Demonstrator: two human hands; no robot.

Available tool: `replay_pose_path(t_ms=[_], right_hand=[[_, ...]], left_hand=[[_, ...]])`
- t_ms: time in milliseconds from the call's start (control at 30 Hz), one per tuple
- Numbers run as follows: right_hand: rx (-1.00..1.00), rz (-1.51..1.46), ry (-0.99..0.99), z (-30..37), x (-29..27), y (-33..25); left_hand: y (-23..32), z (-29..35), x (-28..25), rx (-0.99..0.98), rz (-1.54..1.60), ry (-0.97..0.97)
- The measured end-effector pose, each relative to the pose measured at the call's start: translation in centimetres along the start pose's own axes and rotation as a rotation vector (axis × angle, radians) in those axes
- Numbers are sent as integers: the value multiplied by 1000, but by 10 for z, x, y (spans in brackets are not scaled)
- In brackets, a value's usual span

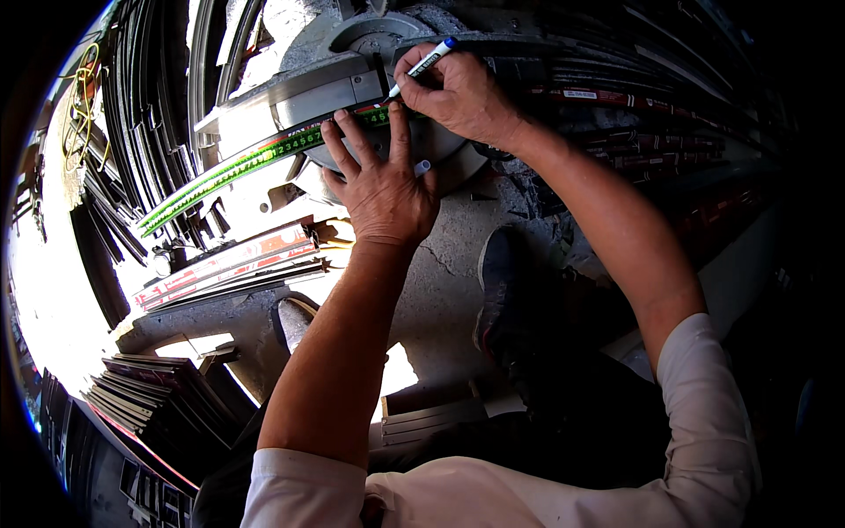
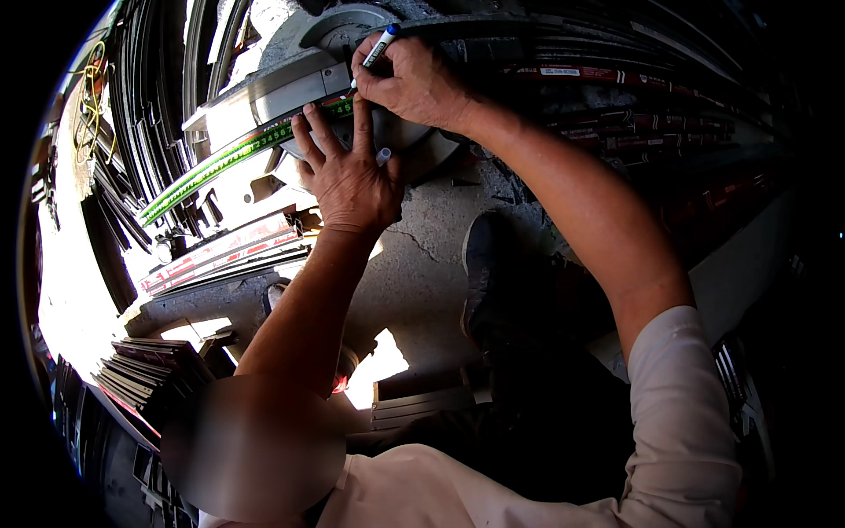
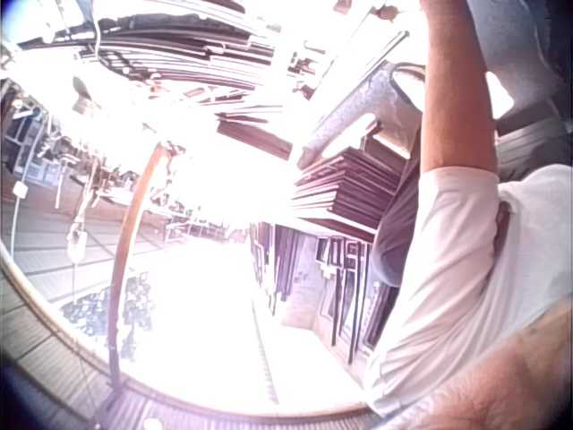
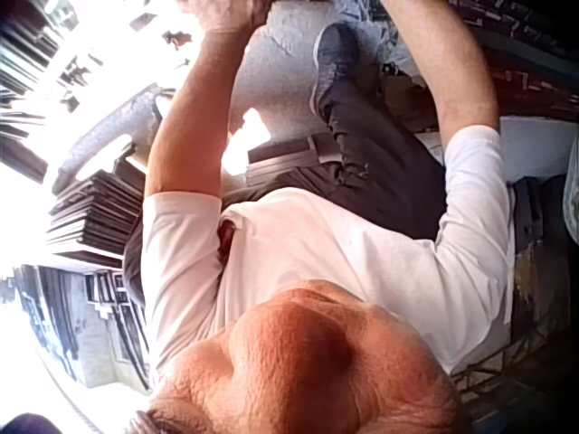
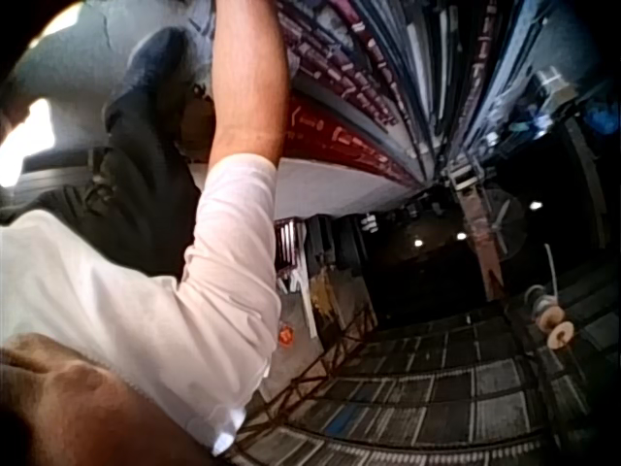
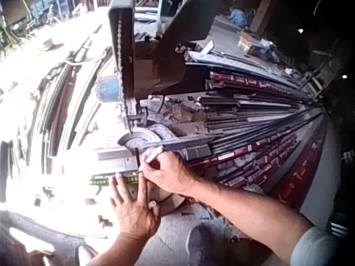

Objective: The person measures and marks a long window frame profile with a tape measure and marker, then cuts it to length using a miter saw. The cut piece is placed into a larger frame assembly on the floor, and the process is repeated for additional pieces.

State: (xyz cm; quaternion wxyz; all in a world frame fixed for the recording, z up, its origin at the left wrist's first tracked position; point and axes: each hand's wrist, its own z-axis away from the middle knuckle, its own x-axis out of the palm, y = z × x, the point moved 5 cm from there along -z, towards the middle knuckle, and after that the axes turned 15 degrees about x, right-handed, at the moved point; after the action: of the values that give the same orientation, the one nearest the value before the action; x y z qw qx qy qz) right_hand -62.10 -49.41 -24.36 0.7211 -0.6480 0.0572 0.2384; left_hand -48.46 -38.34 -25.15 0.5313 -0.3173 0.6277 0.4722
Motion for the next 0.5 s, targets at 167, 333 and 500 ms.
replay_pose_path(t_ms=[167, 333, 500], right_hand=[[5, 10, 6, 1, 0, -3], [3, -63, 14, 2, -3, -4], [27, -129, 59, 16, -15, -23]], left_hand=[[0, 0, 0, -1, -11, -1], [1, -1, -1, 4, -1, 8], [1, -1, -2, -6, -3, 0]])
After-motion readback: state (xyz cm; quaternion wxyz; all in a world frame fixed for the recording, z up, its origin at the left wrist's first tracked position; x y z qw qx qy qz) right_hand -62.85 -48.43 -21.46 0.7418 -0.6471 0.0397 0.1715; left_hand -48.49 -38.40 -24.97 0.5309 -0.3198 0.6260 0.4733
